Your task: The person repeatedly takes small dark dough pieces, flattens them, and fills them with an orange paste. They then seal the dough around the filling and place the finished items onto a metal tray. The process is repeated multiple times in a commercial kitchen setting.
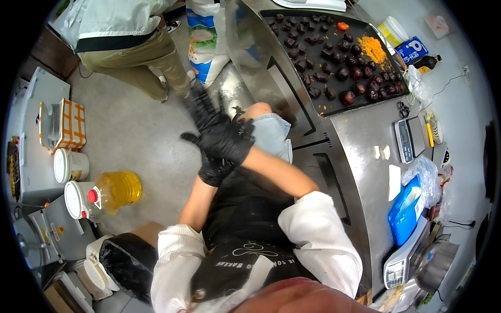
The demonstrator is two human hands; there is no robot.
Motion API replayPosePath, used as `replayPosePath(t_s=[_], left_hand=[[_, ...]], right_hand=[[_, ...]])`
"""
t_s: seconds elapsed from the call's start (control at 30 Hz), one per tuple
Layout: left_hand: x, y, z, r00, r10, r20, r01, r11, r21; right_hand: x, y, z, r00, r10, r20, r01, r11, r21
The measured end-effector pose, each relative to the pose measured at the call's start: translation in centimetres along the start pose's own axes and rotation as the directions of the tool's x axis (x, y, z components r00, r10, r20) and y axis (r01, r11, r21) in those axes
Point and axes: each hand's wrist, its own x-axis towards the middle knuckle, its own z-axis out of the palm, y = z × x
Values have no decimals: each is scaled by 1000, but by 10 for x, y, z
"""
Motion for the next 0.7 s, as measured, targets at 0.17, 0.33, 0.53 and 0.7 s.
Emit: replayPosePath(t_s=[0.17,0.33,0.53,0.7], left_hand=[[-9,6,-10,949,61,-311,-78,996,-41],[-5,39,-5,869,-354,-347,297,932,-206],[-4,1,-47,944,-314,-104,297,942,-156],[2,38,-10,922,-255,-291,213,963,-167]], right_hand=[[-26,-21,11,956,-140,259,233,899,-372],[-10,21,2,1000,1,27,7,954,-299],[2,-34,-3,975,-171,144,194,967,-166],[-4,22,-52,988,-150,-47,149,989,-17]])
